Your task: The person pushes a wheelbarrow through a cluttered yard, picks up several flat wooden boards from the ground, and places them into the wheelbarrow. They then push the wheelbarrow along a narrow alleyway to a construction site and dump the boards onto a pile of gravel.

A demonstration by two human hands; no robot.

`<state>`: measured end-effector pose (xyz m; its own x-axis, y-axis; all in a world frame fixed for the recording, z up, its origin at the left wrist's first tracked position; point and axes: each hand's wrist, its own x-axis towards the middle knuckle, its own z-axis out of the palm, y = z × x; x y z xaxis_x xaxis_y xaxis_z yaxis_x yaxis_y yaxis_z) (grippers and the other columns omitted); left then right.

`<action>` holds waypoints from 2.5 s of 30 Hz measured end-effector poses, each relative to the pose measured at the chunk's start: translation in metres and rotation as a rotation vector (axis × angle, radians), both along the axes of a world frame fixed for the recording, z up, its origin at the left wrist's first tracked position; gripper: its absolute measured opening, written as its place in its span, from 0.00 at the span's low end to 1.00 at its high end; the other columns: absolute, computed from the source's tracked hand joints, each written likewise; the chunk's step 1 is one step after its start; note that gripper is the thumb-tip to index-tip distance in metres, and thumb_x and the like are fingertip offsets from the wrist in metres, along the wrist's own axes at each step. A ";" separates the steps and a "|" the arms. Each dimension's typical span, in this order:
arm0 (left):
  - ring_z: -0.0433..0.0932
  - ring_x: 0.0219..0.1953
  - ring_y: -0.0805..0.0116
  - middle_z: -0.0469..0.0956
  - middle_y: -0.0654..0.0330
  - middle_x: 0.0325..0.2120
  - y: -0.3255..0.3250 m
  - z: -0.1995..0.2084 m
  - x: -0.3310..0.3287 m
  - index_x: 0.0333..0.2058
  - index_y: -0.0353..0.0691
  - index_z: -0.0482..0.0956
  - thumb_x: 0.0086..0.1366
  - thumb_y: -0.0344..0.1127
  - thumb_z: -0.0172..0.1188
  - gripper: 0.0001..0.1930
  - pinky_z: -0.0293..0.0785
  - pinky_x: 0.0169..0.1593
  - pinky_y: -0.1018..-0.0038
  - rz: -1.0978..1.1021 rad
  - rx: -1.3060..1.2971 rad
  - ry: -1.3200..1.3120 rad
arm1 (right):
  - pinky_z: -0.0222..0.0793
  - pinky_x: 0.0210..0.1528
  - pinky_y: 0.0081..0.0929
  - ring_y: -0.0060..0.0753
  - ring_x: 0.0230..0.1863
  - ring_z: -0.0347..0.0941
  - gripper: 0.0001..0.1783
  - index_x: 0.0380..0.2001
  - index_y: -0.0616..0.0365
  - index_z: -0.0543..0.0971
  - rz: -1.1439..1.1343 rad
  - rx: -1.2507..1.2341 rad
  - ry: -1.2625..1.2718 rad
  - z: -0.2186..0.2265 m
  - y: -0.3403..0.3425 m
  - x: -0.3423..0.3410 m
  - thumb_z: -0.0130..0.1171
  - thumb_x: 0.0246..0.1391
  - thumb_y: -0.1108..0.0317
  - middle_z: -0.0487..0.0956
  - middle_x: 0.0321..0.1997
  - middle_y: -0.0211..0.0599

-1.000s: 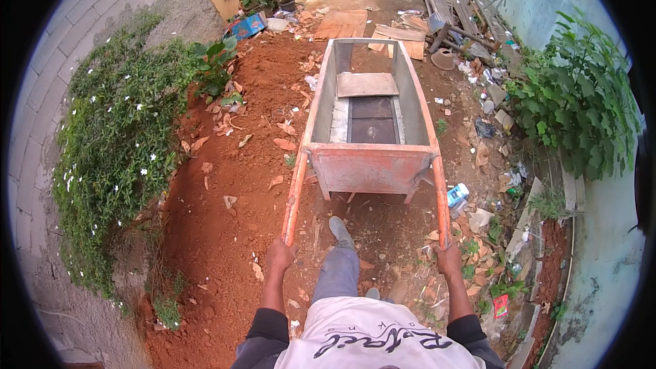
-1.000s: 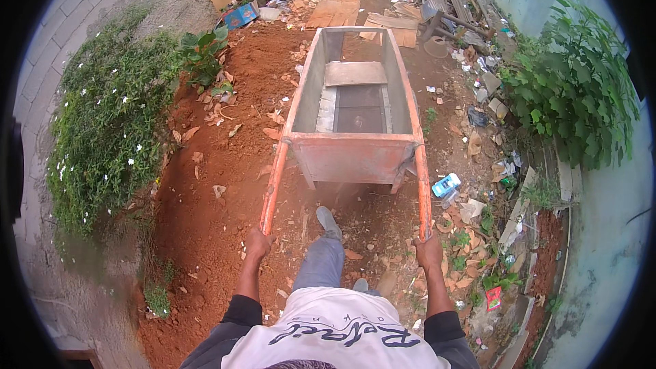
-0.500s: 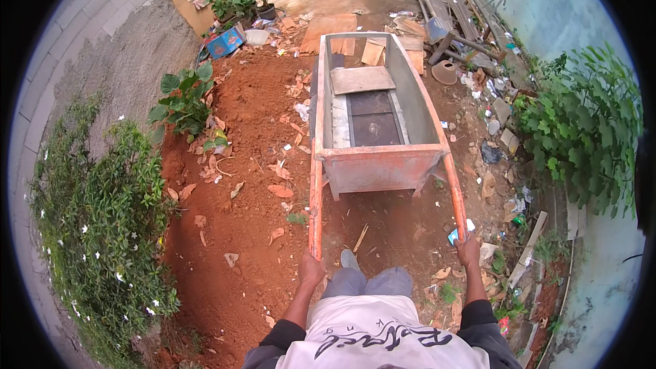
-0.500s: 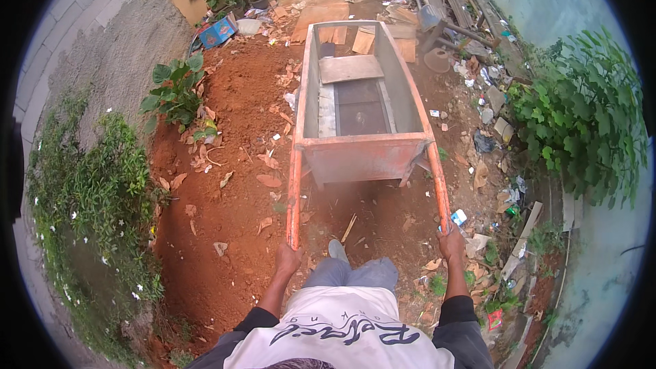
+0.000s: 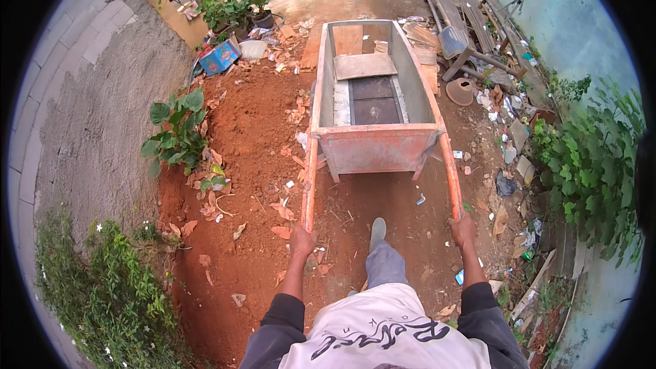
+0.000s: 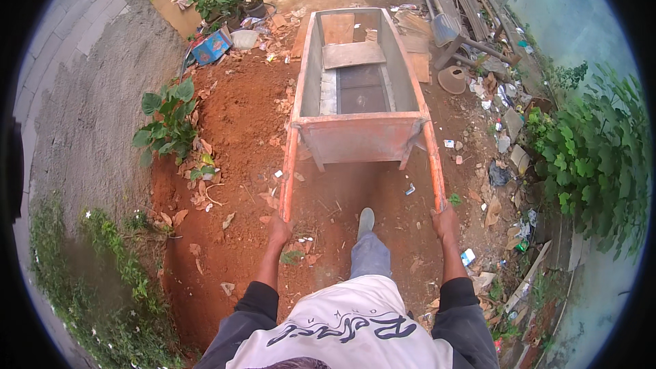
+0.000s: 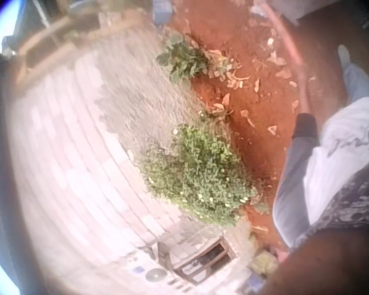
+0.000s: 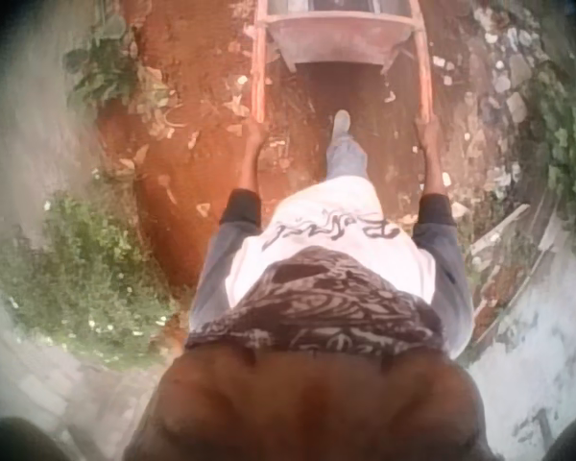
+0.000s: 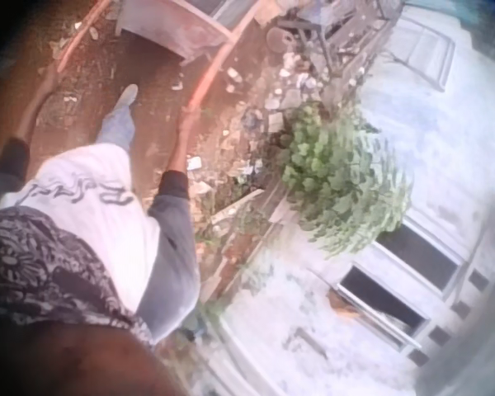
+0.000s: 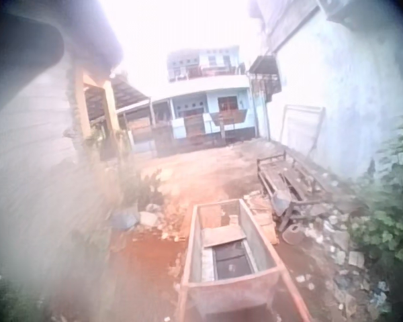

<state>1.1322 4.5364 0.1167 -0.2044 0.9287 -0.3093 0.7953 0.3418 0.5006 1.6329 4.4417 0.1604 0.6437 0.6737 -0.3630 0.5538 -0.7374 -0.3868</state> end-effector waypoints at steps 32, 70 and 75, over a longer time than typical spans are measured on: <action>0.82 0.47 0.41 0.83 0.37 0.39 0.868 0.081 0.198 0.47 0.30 0.78 0.53 0.40 0.72 0.26 0.77 0.50 0.55 0.046 -0.040 0.064 | 0.75 0.41 0.42 0.51 0.36 0.81 0.26 0.47 0.65 0.73 0.018 0.171 0.500 0.033 0.848 0.182 0.66 0.49 0.60 0.81 0.38 0.54; 0.78 0.49 0.35 0.80 0.36 0.43 1.804 0.129 0.441 0.55 0.31 0.69 0.72 0.53 0.52 0.27 0.72 0.51 0.48 0.004 0.126 0.014 | 0.72 0.54 0.50 0.63 0.52 0.78 0.42 0.64 0.57 0.67 0.207 0.235 -0.163 0.060 1.869 0.445 0.65 0.53 0.46 0.80 0.52 0.62; 0.77 0.52 0.36 0.76 0.36 0.52 1.927 0.154 0.459 0.66 0.38 0.61 0.74 0.52 0.48 0.30 0.71 0.53 0.47 -0.001 0.164 -0.028 | 0.70 0.59 0.52 0.64 0.56 0.75 0.42 0.72 0.46 0.59 0.243 0.197 -0.170 0.098 1.981 0.450 0.60 0.59 0.47 0.78 0.56 0.61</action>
